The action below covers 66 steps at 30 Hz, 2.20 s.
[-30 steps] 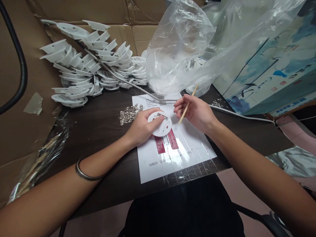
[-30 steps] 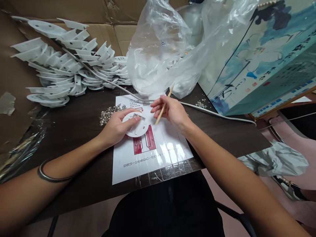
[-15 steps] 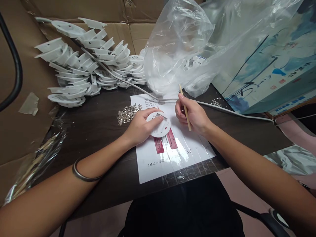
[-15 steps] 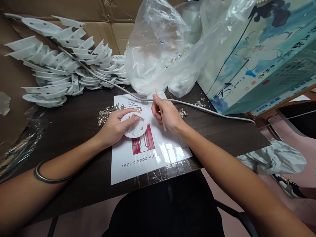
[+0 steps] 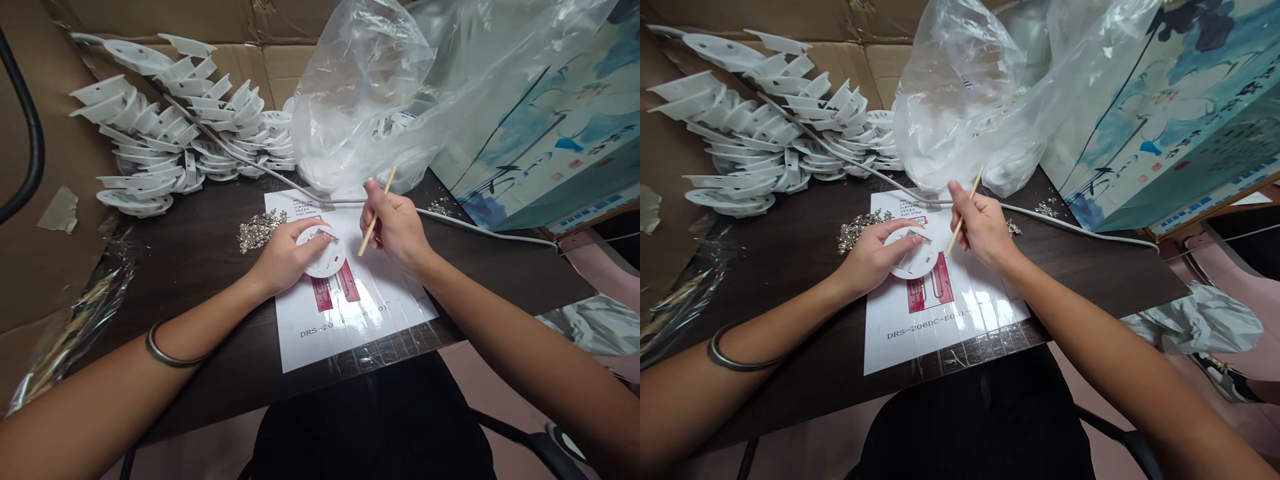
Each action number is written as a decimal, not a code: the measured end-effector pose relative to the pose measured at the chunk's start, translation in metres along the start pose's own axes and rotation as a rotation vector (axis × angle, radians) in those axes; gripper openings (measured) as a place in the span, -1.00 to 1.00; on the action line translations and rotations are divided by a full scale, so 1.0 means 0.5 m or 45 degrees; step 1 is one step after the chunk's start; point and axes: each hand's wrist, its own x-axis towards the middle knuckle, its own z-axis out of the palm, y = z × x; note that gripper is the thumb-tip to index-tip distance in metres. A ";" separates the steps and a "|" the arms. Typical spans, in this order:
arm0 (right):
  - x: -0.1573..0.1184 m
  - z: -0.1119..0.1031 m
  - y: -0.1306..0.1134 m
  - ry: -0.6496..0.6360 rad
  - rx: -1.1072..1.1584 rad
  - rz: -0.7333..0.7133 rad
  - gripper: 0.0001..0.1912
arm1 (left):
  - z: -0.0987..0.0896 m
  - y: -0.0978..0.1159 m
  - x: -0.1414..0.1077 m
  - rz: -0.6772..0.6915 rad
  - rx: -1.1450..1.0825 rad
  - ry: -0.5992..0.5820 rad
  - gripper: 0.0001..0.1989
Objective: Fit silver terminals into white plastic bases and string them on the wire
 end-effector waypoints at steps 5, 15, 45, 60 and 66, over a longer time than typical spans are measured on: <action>-0.001 -0.002 -0.003 0.018 -0.061 0.017 -0.42 | 0.000 0.002 -0.001 -0.008 0.000 0.001 -0.83; 0.001 0.000 -0.013 0.041 -0.079 -0.002 -0.39 | 0.000 0.000 0.000 -0.009 -0.002 -0.001 -0.84; -0.001 -0.017 0.001 -0.226 0.092 -0.105 -0.54 | 0.001 0.003 0.000 -0.021 0.018 0.014 -0.79; -0.007 -0.031 -0.029 -0.433 0.362 0.110 -0.41 | 0.000 0.007 0.000 0.002 0.000 0.000 -0.83; -0.009 -0.023 -0.029 -0.393 0.401 0.237 -0.58 | 0.001 0.008 0.001 -0.024 -0.011 0.005 -0.81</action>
